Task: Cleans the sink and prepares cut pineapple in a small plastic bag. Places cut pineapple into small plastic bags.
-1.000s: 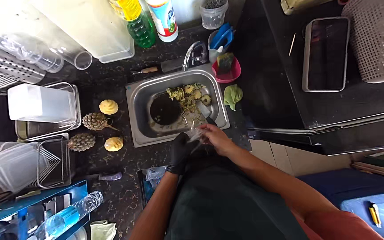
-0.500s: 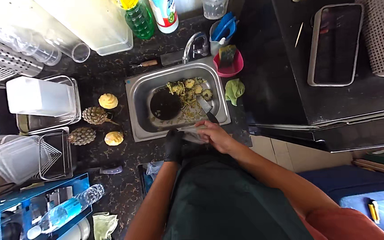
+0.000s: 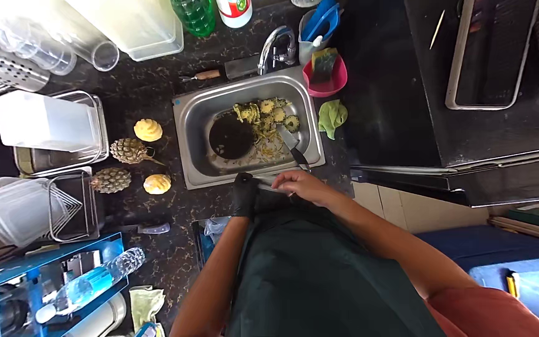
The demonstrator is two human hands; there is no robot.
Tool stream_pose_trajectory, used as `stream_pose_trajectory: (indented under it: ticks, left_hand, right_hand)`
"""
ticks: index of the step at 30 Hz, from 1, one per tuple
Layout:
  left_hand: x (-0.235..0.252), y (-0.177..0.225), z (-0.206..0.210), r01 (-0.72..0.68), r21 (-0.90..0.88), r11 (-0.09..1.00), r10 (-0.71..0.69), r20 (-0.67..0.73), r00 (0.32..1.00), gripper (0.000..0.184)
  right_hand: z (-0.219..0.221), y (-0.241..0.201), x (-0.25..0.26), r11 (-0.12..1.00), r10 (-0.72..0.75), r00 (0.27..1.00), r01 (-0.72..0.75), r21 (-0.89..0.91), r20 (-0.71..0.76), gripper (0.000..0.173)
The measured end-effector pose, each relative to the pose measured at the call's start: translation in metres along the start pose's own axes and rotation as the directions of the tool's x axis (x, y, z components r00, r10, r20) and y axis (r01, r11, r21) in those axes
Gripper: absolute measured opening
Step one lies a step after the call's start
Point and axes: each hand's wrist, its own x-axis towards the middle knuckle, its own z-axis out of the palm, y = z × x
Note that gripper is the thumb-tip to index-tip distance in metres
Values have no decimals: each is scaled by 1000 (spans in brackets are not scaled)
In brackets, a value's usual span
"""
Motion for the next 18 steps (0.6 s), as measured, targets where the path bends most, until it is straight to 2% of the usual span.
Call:
stream_pose_trajectory:
  ticks: [1,2,4,5,8,10,14,17,18]
  left_hand:
    - [-1,0,0,-36,72,997,33,37,999,24]
    - [-4,2,-1,-92,175,980,75,98,992,27]
    - [-12,7,-1,-237,370,898,133,284,949,34]
    - [-15,6,0,-310,400,862,159,369,916,37]
    - [-14,0,3,-461,432,775,193,533,824,34]
    - [-10,-6,5,-528,435,729,204,599,775,30]
    - [-8,-16,7,-605,448,658,259,620,741,41]
    - [-6,-15,3,-634,446,632,254,653,713,26]
    - [-5,-15,2,-634,482,605,243,646,723,24]
  right_hand:
    - [0,-1,1,973,37,997,-50,-226,-63,23]
    - [0,-1,3,900,68,988,-120,-419,-137,25]
    - [3,2,6,764,63,970,-199,-614,-236,31]
    - [7,2,5,711,62,965,-222,-667,-255,39]
    - [20,-3,2,591,136,958,-282,-756,-251,64]
    - [25,-1,1,544,170,952,-307,-781,-256,65]
    - [30,5,3,498,167,948,-319,-807,-271,54]
    - [25,16,9,512,131,945,-323,-796,-299,33]
    - [23,21,11,518,111,943,-325,-791,-315,28]
